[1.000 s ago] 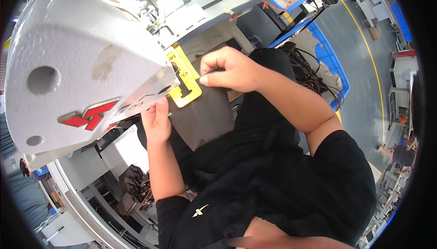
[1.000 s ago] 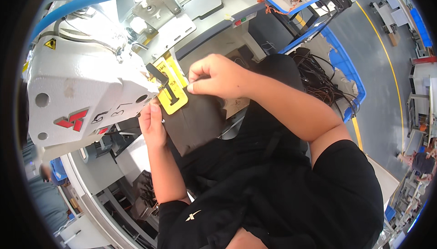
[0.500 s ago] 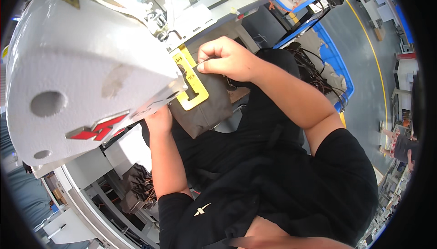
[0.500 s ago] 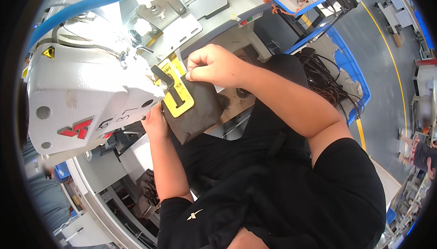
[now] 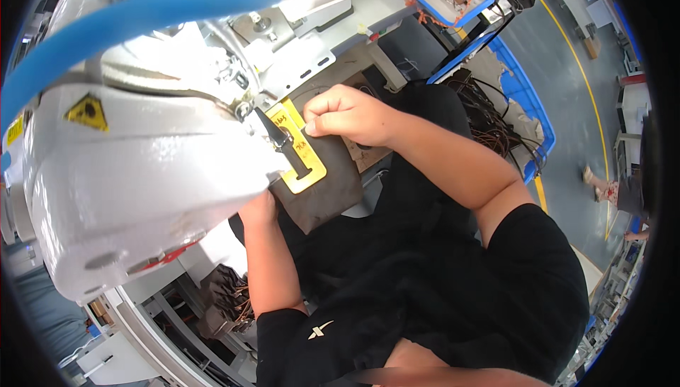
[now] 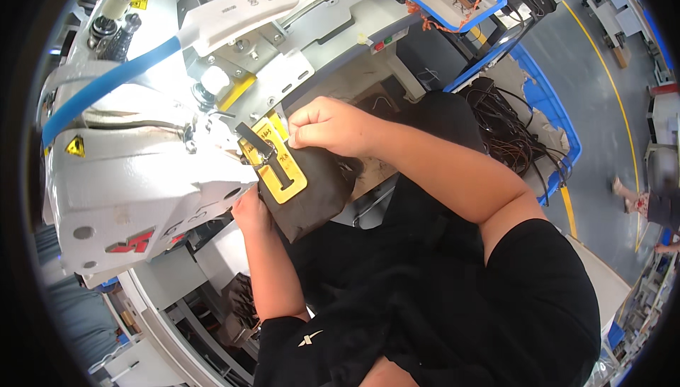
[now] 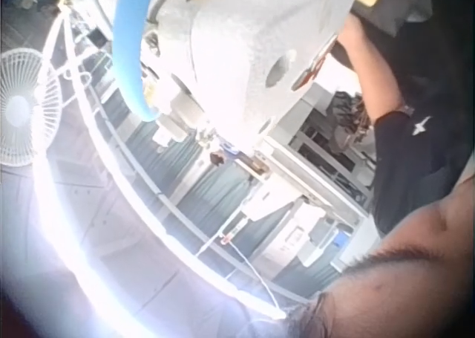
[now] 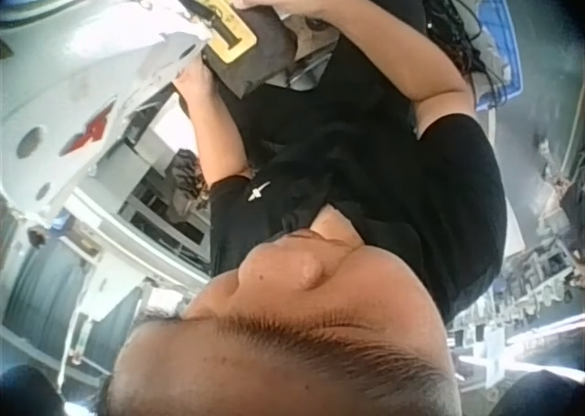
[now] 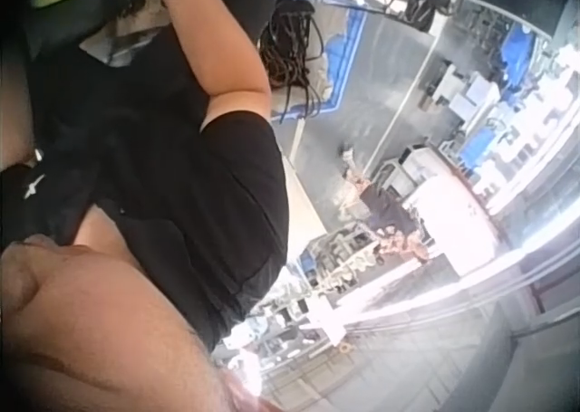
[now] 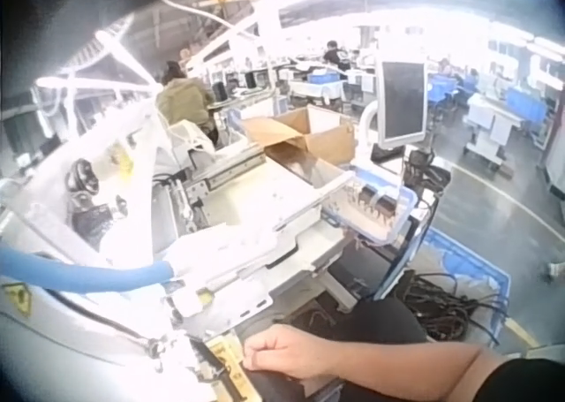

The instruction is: Sewing and assembling a leather pouch using an industrial sewing machine.

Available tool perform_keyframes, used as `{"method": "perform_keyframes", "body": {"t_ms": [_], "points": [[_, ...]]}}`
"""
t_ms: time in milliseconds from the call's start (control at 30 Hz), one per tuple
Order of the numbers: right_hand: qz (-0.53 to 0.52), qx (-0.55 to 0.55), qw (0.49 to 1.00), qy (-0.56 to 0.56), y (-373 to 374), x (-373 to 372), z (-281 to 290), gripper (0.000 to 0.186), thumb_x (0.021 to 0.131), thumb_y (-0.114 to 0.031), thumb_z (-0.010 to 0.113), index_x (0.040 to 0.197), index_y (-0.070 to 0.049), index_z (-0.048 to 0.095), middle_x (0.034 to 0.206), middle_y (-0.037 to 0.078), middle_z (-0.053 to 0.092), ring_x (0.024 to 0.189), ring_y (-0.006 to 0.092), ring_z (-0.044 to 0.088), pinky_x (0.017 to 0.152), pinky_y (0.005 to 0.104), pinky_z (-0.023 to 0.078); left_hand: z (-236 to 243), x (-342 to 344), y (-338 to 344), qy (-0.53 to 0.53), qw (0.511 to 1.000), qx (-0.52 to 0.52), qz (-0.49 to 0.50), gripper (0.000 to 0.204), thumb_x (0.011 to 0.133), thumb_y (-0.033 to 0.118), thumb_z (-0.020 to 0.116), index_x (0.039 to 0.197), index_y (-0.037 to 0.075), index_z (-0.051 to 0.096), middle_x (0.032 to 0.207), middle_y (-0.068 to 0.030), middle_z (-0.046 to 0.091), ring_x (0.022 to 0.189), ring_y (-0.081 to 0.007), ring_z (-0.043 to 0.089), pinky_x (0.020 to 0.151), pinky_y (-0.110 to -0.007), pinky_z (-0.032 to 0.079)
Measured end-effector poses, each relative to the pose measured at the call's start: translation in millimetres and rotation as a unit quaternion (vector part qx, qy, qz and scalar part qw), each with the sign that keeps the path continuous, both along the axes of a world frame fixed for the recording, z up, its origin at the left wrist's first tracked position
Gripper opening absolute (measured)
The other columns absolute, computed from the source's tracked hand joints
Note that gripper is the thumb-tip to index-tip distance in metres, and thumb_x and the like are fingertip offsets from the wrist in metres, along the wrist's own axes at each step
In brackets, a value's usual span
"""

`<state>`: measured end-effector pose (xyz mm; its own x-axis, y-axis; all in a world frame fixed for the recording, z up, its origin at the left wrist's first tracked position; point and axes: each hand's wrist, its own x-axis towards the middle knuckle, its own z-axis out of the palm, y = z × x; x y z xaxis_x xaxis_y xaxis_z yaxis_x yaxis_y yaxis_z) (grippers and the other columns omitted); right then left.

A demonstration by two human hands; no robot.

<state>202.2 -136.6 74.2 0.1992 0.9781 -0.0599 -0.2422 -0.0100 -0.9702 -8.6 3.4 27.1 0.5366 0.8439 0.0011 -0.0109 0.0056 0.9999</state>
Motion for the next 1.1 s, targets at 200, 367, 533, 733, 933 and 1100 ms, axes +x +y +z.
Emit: {"method": "perform_keyframes", "body": {"t_ms": [200,367,533,733,933,1100], "points": [[0.003,0.018,1.000,0.026,3,0,-7,0.023,0.092,-0.011,0.061,0.070,-0.004,0.057,0.066,-0.008,0.047,0.066,0.0030,0.041,0.061,0.0248,0.034,22,12,-11,-0.032,0.999,-0.008,-0.030,0.034,0.103,0.017,0.061,0.133,0.004,0.054,0.121,-0.0075,0.061,0.109,-0.0182,0.060,0.094,-0.032,0.052],[-0.011,0.033,0.999,-0.005,3,-2,-4,0.021,0.092,-0.013,0.062,0.073,-0.003,0.061,0.066,-0.007,0.049,0.065,0.0032,0.043,0.060,0.0252,0.035,-3,-4,3,-0.069,0.997,-0.025,0.001,0.036,0.095,0.001,0.059,0.130,-0.005,0.058,0.125,-0.0125,0.063,0.110,-0.0214,0.062,0.098,-0.034,0.052],[-0.028,0.034,0.998,-0.047,1,1,-3,0.020,0.090,-0.015,0.065,0.075,-0.001,0.065,0.063,-0.003,0.055,0.064,0.0043,0.050,0.059,0.0262,0.040,4,5,2,-0.078,0.997,-0.018,-0.002,0.032,0.097,0.016,0.065,0.124,0.002,0.054,0.112,-0.0068,0.059,0.101,-0.0164,0.059,0.093,-0.032,0.052],[-0.027,0.057,0.990,-0.128,8,-2,-3,0.024,0.092,-0.018,0.067,0.076,0.000,0.064,0.061,0.005,0.054,0.061,0.0098,0.050,0.059,0.0326,0.041,1,-4,7,-0.051,0.997,0.061,-0.011,0.018,0.094,0.005,0.057,0.108,-0.005,0.061,0.105,-0.0125,0.064,0.097,-0.0207,0.059,0.093,-0.033,0.048],[-0.012,0.050,0.992,-0.118,11,-1,-11,0.023,0.090,-0.016,0.068,0.075,0.001,0.063,0.065,0.009,0.058,0.062,0.0140,0.053,0.061,0.0343,0.043,11,-17,21,-0.045,0.994,0.079,-0.064,0.019,0.100,0.017,0.059,0.097,-0.001,0.059,0.103,-0.0126,0.066,0.092,-0.0183,0.061,0.087,-0.032,0.049],[-0.050,0.086,0.994,-0.041,14,-5,-21,0.022,0.083,-0.014,0.064,0.070,0.003,0.062,0.055,0.009,0.050,0.054,0.0118,0.045,0.053,0.0352,0.038,2,-32,33,-0.056,0.989,0.063,-0.123,0.023,0.102,0.022,0.060,0.094,0.000,0.058,0.102,-0.0122,0.067,0.090,-0.0175,0.062,0.085,-0.032,0.050]]}}
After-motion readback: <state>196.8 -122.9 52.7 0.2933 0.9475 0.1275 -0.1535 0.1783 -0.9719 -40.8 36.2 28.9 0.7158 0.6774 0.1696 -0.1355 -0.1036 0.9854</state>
